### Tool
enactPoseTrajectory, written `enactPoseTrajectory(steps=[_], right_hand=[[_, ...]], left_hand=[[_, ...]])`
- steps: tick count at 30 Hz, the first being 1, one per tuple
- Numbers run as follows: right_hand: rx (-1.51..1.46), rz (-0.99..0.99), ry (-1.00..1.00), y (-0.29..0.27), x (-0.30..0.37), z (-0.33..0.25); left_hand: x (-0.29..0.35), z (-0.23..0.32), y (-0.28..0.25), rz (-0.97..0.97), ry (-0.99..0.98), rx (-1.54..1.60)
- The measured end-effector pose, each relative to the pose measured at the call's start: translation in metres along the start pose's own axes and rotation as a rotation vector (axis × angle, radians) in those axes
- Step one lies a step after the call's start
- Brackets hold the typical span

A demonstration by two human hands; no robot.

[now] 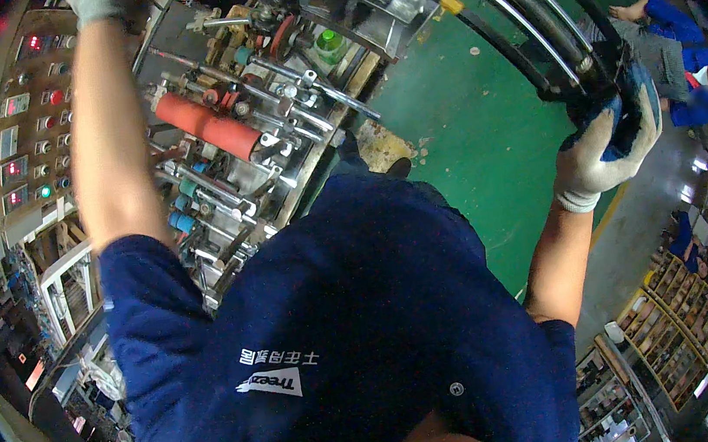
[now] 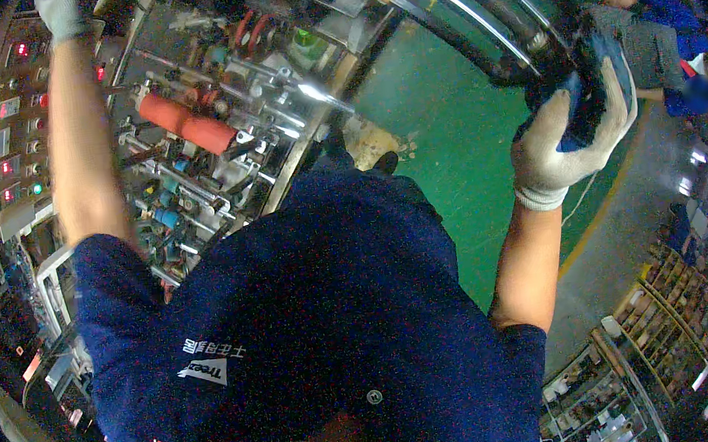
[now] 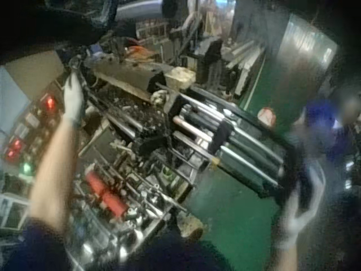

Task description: The person uses a tape measure and a wrench to adjust and measure components on a large industrial machine. They repeatedly position the tape measure, tighten or loosen parts with the wrench, and reposition tools while working on the machine's rollers and frame.

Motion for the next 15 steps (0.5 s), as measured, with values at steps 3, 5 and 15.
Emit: enactPoseTrajectory(steps=[3,5,15], right_hand=[[-0.038,-0.075,-0.062,-0.002,-0.005,0.004],[-0.033,-0.122,-0.075,-0.004,-0.005,0.007],[-0.573,0.007,0.249,-0.019,0.041,0.095]], left_hand=[[0.119,0.042,-0.023,0.247,-0.029,0.097],[0.2,0.054,-0.015,0.18,0.13,0.091],[0.435,0.119,-0.027,-0.53,-0.015,-0.225]])
Point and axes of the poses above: each hand's wrist, its own x-axis away from the middle knuckle, its own y-axis out of the palm, z = x × y, the point moved 9 cm from there along -x, towards the middle knuckle, and after that the axes turned 13 degrees about y, right-handed, at the moved point
